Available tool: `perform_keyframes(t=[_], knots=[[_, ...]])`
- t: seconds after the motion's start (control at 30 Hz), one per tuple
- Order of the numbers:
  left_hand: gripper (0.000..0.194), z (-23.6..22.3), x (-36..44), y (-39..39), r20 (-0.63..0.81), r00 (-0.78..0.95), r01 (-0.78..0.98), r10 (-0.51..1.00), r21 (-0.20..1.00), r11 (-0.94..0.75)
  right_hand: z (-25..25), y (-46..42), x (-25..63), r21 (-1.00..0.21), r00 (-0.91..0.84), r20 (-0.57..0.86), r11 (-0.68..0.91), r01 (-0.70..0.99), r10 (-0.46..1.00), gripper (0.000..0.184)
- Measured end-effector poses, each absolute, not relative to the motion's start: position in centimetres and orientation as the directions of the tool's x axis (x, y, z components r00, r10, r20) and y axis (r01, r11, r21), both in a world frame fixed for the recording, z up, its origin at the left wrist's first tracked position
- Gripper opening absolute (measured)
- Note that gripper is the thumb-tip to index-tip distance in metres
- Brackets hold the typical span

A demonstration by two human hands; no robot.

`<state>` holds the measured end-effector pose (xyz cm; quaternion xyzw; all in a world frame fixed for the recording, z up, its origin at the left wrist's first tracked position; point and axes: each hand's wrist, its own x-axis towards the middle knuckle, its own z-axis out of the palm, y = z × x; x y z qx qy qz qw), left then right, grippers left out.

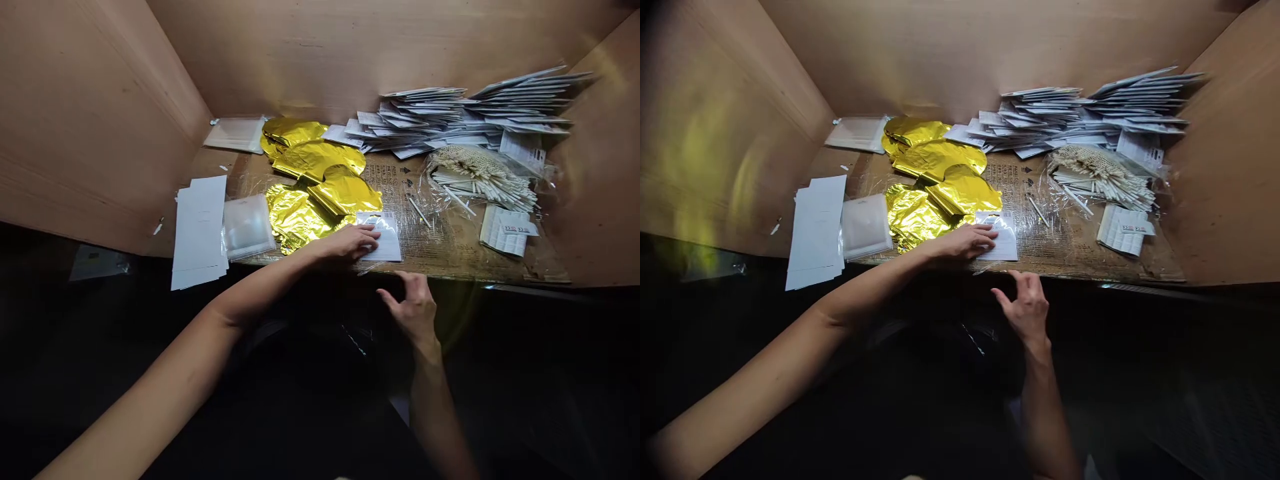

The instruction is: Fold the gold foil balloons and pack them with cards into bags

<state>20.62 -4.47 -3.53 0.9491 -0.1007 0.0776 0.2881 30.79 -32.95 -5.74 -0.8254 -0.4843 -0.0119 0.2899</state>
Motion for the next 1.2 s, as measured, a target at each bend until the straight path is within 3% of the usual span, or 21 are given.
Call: perform_keyframes(t=[0.1, 0.17, 0.23, 0.3, 0.4, 0.47, 0.53, 0.63, 0.7, 0.8, 0.87, 0.93, 1.0, 1.07, 1.2], knots=[[0.020, -3.0, 19.9, -4.9, 0.209, 0.940, -0.342, -0.270, 0.583, -0.737, -6.1, -31.2, 30.2, -0.276, 0.312, 0.379, -0.216, 0.937, 0.871, 0.039], [0.016, -2.8, 19.4, -5.1, 0.206, 0.929, -0.366, -0.306, 0.616, -0.697, -6.1, -30.8, 31.0, -0.283, 0.210, 0.406, -0.096, 0.954, 0.889, 0.025], [0.014, -2.8, 19.0, -5.2, 0.197, 0.938, -0.342, -0.284, 0.649, -0.679, -6.1, -30.6, 31.8, -0.371, 0.184, 0.406, -0.022, 0.928, 0.895, 0.014], [0.008, -2.9, 18.8, -5.2, 0.185, 0.952, -0.305, -0.245, 0.667, -0.680, -5.9, -30.0, 32.1, -0.464, 0.257, 0.377, -0.059, 0.884, 0.890, 0.019], [0.009, -3.8, 18.9, -5.3, 0.201, 0.956, -0.294, -0.215, 0.648, -0.702, -5.5, -28.6, 31.4, -0.509, 0.542, 0.340, -0.334, 0.793, 0.769, 0.029], [0.006, -4.7, 19.1, -5.6, 0.222, 0.957, -0.286, -0.186, 0.629, -0.723, -5.4, -27.9, 30.8, -0.587, 0.740, 0.277, -0.502, 0.635, 0.612, 0.032], [0.010, -5.4, 19.1, -6.1, 0.233, 0.961, -0.264, -0.148, 0.618, -0.741, -5.4, -27.7, 30.3, -0.774, 0.855, 0.075, -0.511, 0.374, 0.513, 0.037], [0.014, -5.3, 18.1, -6.7, 0.276, 0.951, -0.288, -0.138, 0.631, -0.720, -5.1, -28.7, 29.7, -0.945, 0.771, -0.230, -0.327, -0.030, 0.594, 0.047], [0.014, -4.4, 16.7, -6.9, 0.375, 0.924, -0.316, -0.071, 0.649, -0.692, -4.4, -29.6, 29.6, -0.966, 0.693, -0.244, -0.232, -0.113, 0.678, 0.048], [0.009, -3.0, 14.0, -7.1, 0.550, 0.808, -0.270, 0.211, 0.664, -0.697, -2.0, -29.1, 31.3, -0.989, 0.687, -0.140, -0.132, -0.064, 0.713, 0.041], [0.008, -2.5, 12.3, -7.3, 0.595, 0.700, -0.201, 0.396, 0.695, -0.690, 1.2, -26.3, 34.0, -0.998, 0.728, -0.055, -0.065, -0.014, 0.684, 0.039], [0.009, -2.4, 11.1, -7.5, 0.566, 0.658, -0.127, 0.497, 0.734, -0.667, 5.7, -21.5, 37.8, -0.998, 0.778, 0.040, -0.012, 0.061, 0.627, 0.032], [0.011, -2.5, 10.2, -7.6, 0.492, 0.710, -0.047, 0.504, 0.746, -0.664, 10.1, -15.5, 41.6, -0.992, 0.825, 0.098, -0.012, 0.126, 0.557, 0.021], [0.015, -2.7, 9.5, -7.1, 0.399, 0.778, 0.038, 0.485, 0.741, -0.671, 13.0, -10.0, 44.3, -0.988, 0.803, 0.085, -0.053, 0.143, 0.590, 0.017], [0.020, -2.2, 8.8, -2.8, 0.308, 0.691, 0.185, 0.654, 0.799, -0.572, 11.6, -5.7, 43.3, -0.873, 0.663, 0.214, -0.165, 0.459, 0.717, 0.026]])
